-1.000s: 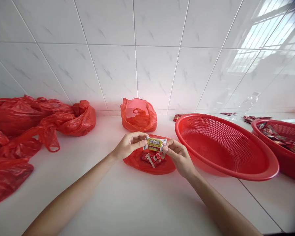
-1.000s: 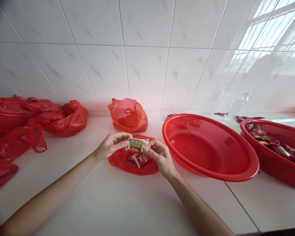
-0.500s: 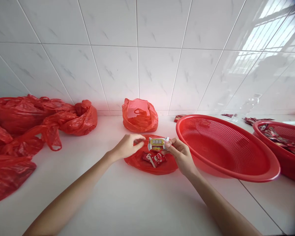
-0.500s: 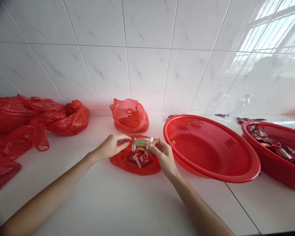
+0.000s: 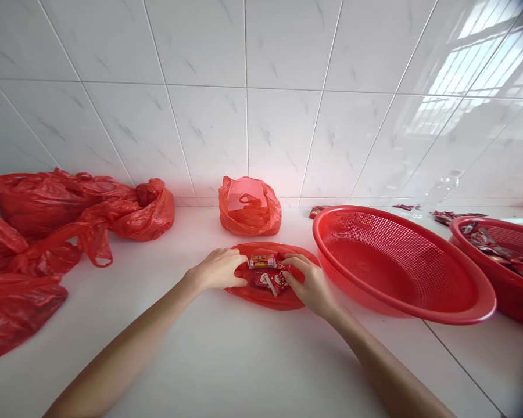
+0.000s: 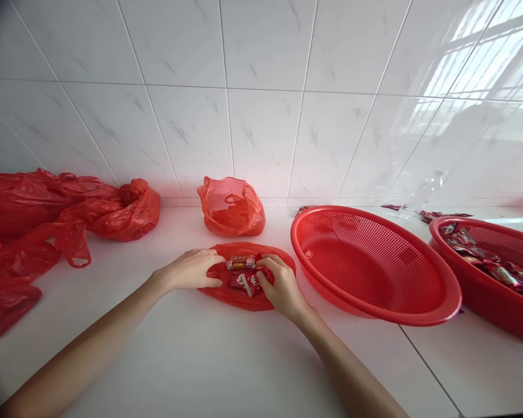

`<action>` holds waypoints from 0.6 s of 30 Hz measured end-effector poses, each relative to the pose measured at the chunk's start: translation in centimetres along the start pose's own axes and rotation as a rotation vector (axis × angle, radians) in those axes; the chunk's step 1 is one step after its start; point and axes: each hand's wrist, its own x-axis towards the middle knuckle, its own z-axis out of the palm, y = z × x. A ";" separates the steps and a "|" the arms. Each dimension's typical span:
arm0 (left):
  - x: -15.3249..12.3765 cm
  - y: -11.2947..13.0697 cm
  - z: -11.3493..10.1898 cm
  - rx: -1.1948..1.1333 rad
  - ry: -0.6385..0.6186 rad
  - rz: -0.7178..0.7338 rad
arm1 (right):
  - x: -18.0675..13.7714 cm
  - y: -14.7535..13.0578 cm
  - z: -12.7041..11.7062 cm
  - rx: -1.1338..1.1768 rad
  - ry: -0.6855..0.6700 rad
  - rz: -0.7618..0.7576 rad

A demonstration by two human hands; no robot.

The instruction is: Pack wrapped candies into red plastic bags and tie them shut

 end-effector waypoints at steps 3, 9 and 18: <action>0.0 -0.6 0.4 -0.037 -0.030 -0.013 | 0.0 -0.2 -0.6 -0.112 -0.051 -0.052; -0.4 -1.9 -1.3 -0.275 0.242 0.079 | -1.5 -0.9 -2.3 -0.504 -0.174 -0.069; -3.4 -1.1 -6.5 -1.016 0.756 0.146 | -3.9 -2.6 -4.0 -0.842 -0.143 0.184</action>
